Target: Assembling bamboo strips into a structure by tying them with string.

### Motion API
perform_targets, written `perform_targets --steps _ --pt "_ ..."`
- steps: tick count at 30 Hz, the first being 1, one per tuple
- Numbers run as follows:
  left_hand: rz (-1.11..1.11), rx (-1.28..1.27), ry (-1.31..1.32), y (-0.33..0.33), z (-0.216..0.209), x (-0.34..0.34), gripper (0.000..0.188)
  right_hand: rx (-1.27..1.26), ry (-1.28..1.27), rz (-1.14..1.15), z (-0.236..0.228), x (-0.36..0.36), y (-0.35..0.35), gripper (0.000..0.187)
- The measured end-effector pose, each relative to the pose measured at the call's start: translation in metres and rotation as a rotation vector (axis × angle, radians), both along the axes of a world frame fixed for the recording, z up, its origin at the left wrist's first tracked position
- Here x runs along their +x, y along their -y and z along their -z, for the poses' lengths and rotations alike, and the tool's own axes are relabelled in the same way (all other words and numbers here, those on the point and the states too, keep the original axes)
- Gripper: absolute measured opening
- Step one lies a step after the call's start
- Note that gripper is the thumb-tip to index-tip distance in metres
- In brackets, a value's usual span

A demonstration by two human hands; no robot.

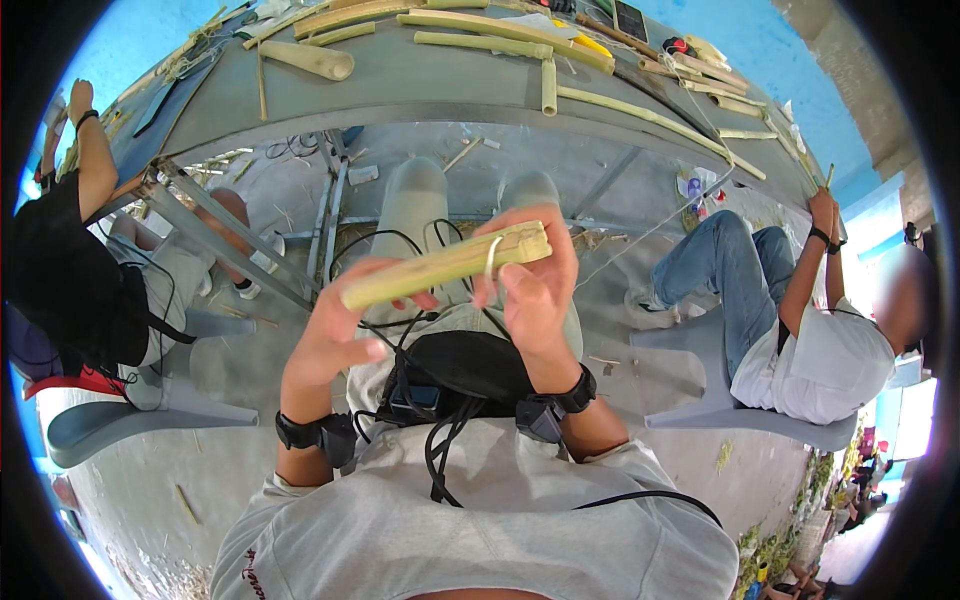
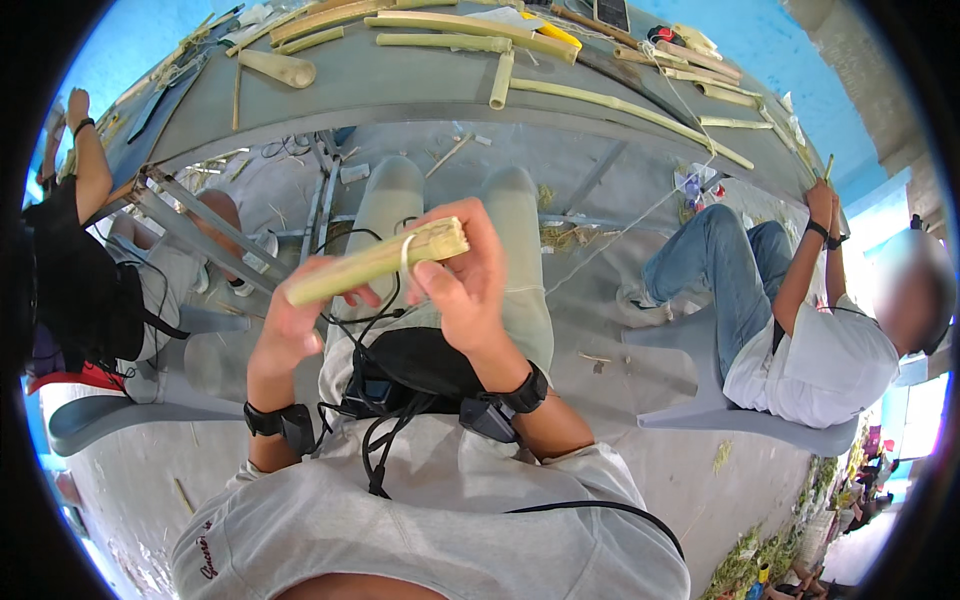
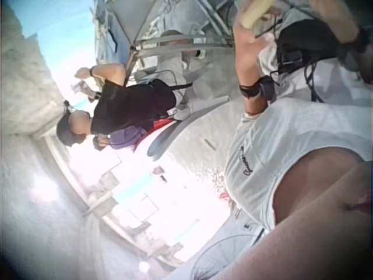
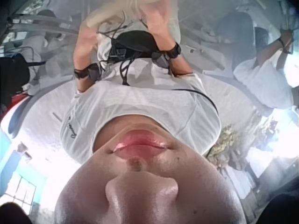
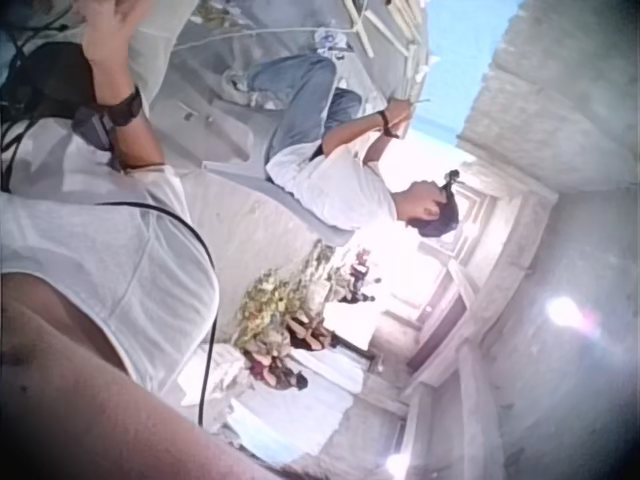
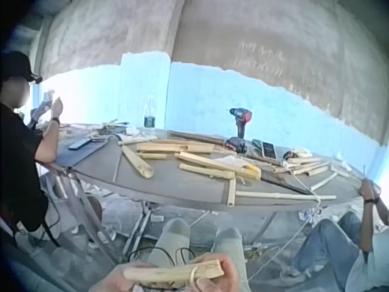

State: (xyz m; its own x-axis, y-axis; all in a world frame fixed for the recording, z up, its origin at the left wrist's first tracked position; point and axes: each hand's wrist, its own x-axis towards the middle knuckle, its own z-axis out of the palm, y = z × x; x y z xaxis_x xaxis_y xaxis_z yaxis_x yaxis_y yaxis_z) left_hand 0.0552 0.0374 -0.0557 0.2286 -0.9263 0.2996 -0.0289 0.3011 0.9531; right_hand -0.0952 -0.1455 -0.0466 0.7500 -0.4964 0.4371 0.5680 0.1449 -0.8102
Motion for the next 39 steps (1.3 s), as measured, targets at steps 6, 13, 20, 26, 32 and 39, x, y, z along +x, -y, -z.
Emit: perform_targets --steps 6,13,20,26,32,39 --pt "-0.359 0.075 0.397 0.018 -0.022 -0.009 0.064 -0.379 -0.316 0.171 0.0 0.014 0.01 0.025" --pt "-0.462 0.036 0.837 0.043 -0.045 -0.012 0.034 -0.899 -0.224 0.375 -0.028 0.016 0.025 0.028" --pt "-0.501 0.063 0.75 0.048 -0.052 -0.02 0.026 -0.712 -0.369 0.292 -0.028 0.014 0.017 0.026" --pt "-0.24 0.177 0.639 0.048 -0.064 -0.004 0.014 -0.809 -0.295 0.249 -0.037 0.007 0.022 0.024" --pt "-0.198 0.069 0.507 0.051 -0.062 -0.002 0.01 -0.776 -0.345 0.219 -0.048 -0.003 0.027 0.024" --pt "-0.233 0.049 0.647 0.053 -0.059 -0.005 0.012 -0.843 -0.401 0.189 -0.052 -0.001 0.027 0.025"
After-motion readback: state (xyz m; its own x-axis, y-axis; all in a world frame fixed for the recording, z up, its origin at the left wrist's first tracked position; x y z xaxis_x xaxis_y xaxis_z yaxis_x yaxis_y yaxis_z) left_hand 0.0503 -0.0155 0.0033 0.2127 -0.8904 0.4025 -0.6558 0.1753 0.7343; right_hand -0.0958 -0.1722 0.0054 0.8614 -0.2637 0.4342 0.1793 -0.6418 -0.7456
